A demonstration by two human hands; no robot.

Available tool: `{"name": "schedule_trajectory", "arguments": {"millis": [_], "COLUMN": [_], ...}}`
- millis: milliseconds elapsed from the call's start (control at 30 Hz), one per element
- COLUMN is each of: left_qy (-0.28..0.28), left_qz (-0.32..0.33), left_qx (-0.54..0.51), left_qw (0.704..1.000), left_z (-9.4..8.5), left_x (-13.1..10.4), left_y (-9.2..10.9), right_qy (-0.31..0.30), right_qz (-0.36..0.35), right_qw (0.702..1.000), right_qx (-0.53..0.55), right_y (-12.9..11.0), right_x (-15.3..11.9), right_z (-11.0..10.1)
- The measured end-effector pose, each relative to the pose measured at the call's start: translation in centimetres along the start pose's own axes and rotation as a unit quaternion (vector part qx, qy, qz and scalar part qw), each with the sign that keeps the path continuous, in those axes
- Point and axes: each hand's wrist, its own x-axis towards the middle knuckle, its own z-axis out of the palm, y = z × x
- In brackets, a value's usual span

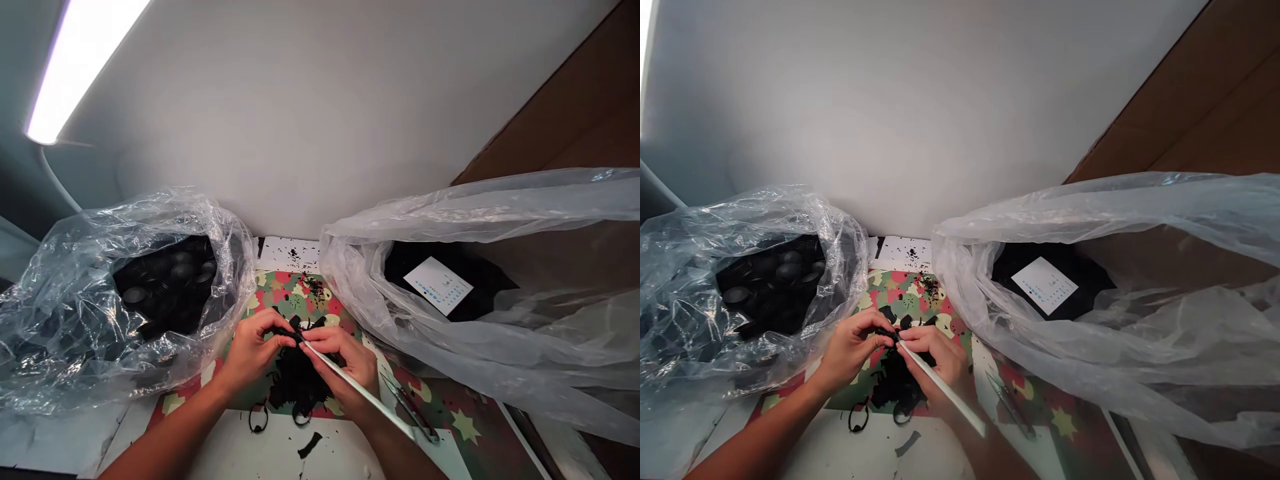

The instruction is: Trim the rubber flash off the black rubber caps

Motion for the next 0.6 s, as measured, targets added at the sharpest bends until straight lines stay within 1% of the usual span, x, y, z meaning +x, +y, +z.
{"name": "schedule_trajectory", "arguments": {"millis": [133, 200, 433, 600], "left_qy": [-0.003, -0.002, 0.0, -0.006], "left_qz": [0.003, 0.004, 0.012, 0.015], "left_qx": [0.017, 0.021, 0.027, 0.029], "left_qw": [1.0, 1.0, 1.0, 0.999], "left_z": [-0.07, -0.05, 0.03, 0.04], "left_x": [0.0, -0.03, -0.18, -0.22], "left_y": [-0.08, -0.16, -0.32, -0.31], "right_qy": [-0.042, -0.052, -0.07, -0.065], "right_qz": [-0.021, -0.03, -0.022, -0.026], "right_qw": [0.999, 0.998, 0.997, 0.997], "right_qx": [-0.014, -0.02, -0.032, -0.041], "right_y": [0.2, 0.28, 0.48, 0.36], "right_x": [-0.14, -0.15, -0.28, -0.22], "right_z": [0.0, 0.0, -0.03, -0.15]}}
